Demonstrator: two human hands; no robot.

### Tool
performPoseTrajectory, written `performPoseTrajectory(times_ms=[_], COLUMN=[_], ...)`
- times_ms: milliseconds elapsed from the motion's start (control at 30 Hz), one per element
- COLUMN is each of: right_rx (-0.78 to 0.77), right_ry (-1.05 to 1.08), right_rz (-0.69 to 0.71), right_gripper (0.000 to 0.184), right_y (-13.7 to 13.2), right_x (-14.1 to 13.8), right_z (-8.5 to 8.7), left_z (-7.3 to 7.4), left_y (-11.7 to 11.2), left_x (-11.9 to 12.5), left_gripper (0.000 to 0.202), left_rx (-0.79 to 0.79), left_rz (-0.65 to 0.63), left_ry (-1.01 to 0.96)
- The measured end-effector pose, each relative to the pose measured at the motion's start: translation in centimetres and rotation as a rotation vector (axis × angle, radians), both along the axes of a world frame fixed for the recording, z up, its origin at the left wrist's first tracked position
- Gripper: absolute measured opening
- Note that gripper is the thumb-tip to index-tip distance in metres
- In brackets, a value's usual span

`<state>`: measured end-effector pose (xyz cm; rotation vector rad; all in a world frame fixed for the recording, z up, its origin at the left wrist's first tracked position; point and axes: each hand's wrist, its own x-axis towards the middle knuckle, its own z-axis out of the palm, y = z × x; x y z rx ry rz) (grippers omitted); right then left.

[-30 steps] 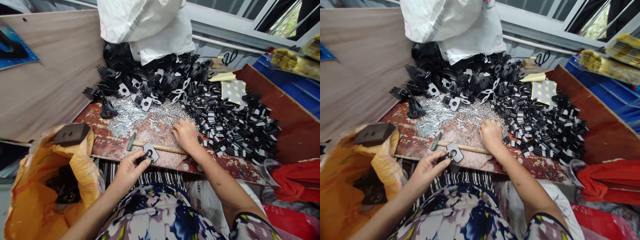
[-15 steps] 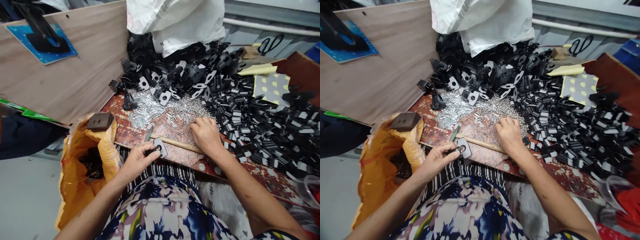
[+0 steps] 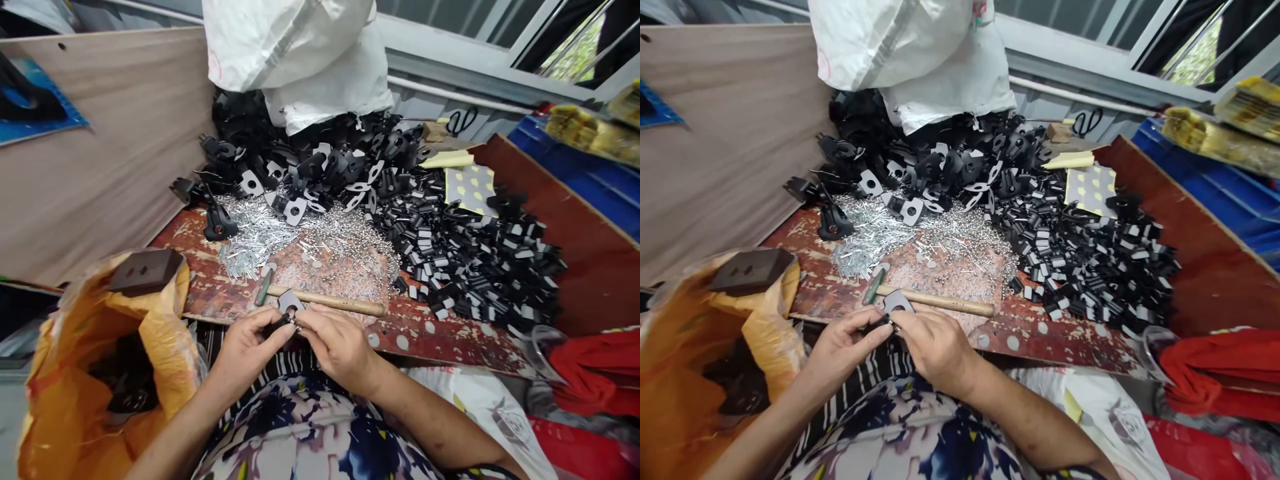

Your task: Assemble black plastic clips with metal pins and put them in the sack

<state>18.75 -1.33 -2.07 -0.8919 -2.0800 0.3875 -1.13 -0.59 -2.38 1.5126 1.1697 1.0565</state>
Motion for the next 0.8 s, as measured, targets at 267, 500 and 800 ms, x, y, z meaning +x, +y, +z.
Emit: performPoseTrajectory(times_ms=[267, 500, 800], right_rx=[-0.065, 0.187, -0.002], right_ry=[-0.243, -0.923, -0.09], right_rz=[-0.213, -0.133, -0.298], right_gripper=[0.026, 0.019, 0.039], right_y=[5.5, 10.7, 10.5], right_x=[7.3, 7.0, 6.2], right_z=[1.7, 0.7, 1.2], left_z=[-0.1, -0.5, 0.5], left_y=[-0.4, -0.6, 0.0], left_x=[-0.7, -0.3, 0.1], left_gripper=[0.034, 0.025, 0.024], left_rx=[-0.082, -0.33, -0.542], left_rz=[0.024, 0.07, 0.177], left_ry=[0.001, -0.242, -0.646])
